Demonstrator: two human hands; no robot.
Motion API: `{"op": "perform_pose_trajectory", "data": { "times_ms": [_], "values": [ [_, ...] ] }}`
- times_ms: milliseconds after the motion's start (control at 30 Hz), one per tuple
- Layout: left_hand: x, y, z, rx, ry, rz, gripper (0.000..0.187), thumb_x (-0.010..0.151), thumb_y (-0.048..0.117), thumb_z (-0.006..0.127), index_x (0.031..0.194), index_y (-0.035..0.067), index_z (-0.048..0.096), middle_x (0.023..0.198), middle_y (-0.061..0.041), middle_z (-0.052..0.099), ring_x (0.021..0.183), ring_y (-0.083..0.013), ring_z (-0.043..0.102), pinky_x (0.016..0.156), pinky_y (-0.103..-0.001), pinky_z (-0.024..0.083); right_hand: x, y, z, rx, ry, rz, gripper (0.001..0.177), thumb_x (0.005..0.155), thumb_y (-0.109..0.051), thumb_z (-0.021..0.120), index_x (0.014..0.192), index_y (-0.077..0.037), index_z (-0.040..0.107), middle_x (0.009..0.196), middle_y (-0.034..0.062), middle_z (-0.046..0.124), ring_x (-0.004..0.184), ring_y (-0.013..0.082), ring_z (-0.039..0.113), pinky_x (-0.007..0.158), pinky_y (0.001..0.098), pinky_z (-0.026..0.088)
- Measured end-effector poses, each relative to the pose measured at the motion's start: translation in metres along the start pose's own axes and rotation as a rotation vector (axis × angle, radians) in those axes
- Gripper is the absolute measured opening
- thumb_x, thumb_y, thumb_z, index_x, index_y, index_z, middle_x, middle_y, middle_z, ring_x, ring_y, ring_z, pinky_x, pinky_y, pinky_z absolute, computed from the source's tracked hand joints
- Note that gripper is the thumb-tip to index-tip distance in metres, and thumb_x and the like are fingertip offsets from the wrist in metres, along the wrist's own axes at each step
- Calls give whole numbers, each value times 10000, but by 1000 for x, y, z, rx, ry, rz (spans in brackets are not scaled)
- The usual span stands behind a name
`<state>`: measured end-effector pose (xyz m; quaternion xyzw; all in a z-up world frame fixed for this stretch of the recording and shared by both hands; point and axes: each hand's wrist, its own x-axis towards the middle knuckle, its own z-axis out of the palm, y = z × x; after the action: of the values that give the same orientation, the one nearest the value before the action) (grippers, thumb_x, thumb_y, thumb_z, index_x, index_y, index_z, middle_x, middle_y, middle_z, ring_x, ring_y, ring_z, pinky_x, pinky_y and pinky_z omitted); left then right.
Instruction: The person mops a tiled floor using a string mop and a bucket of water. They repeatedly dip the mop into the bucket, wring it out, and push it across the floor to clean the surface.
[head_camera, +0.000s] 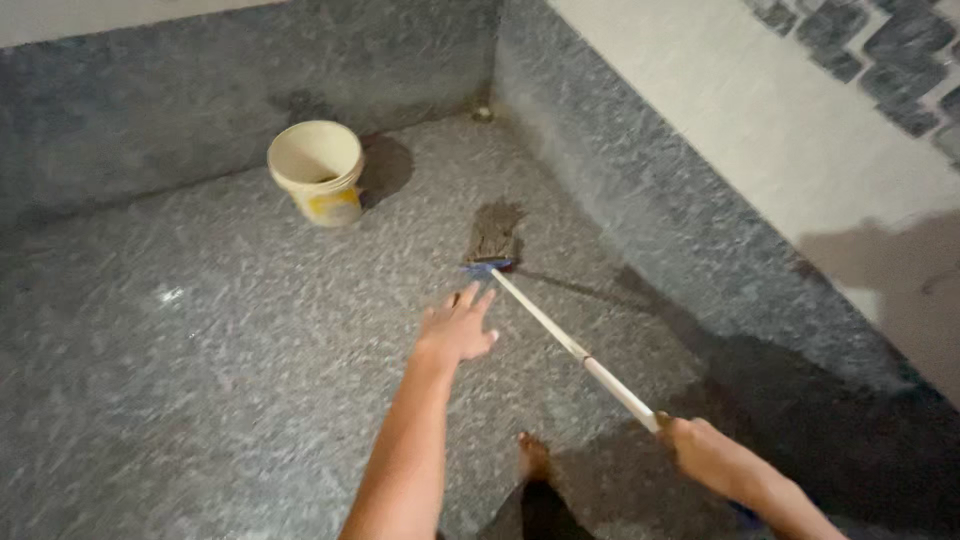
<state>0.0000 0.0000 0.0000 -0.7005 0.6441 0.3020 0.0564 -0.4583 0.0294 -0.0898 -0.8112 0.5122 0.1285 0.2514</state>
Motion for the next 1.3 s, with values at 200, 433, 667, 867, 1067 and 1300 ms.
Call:
{"op": "perform_pose_trajectory", "data": {
  "times_ms": [200, 433, 667, 867, 1067, 1300],
  "values": [
    [-14, -6, -7, -48, 31, -48, 806, 974, 457, 585, 1640, 331, 150, 1739, 53, 39, 1585, -294, 150, 1253, -587, 196, -23, -77, -65, -113, -139, 120, 370, 903, -146, 584, 1250, -41, 657, 814, 219, 779, 723, 357, 796, 619, 478, 615],
    [3, 11, -12, -151, 60, -154, 774, 985, 457, 566, 1634, 341, 160, 1734, 51, 36, 1588, -271, 112, 1276, -564, 135, 39, -84, -172, -124, -162, 169, 341, 1000, -228, 553, 1247, -14, 649, 762, 248, 757, 552, 361, 743, 473, 461, 579],
    [42, 57, -29, -200, 88, -274, 759, 991, 440, 553, 1630, 330, 159, 1727, 36, 44, 1587, -254, 100, 1258, -584, 154, 175, -15, -229, -162, -195, 106, 358, 973, -207, 597, 1263, 1, 623, 798, 234, 741, 569, 336, 719, 505, 469, 570],
    [36, 90, -29, -247, 169, -360, 761, 994, 443, 554, 1630, 313, 158, 1726, 16, 58, 1574, -275, 119, 1257, -581, 158, 301, 3, -263, -330, -178, -5, 414, 985, -273, 644, 1225, 60, 695, 814, 203, 736, 606, 279, 700, 553, 422, 537],
    [9, 107, -18, -281, 182, -458, 751, 1002, 447, 538, 1624, 315, 140, 1716, 14, 46, 1577, -274, 97, 1251, -577, 148, 335, -30, -264, -180, -209, -8, 447, 966, -233, 671, 1276, 84, 619, 833, 227, 755, 607, 294, 685, 525, 438, 536],
    [-18, 112, -5, -288, 104, -508, 736, 1018, 432, 533, 1634, 294, 155, 1725, 23, 68, 1587, -249, 124, 1266, -608, 132, 305, 1, -231, -251, -180, -94, 379, 966, -184, 633, 1247, 69, 660, 786, 182, 743, 537, 234, 685, 519, 396, 549]
  ]
}}
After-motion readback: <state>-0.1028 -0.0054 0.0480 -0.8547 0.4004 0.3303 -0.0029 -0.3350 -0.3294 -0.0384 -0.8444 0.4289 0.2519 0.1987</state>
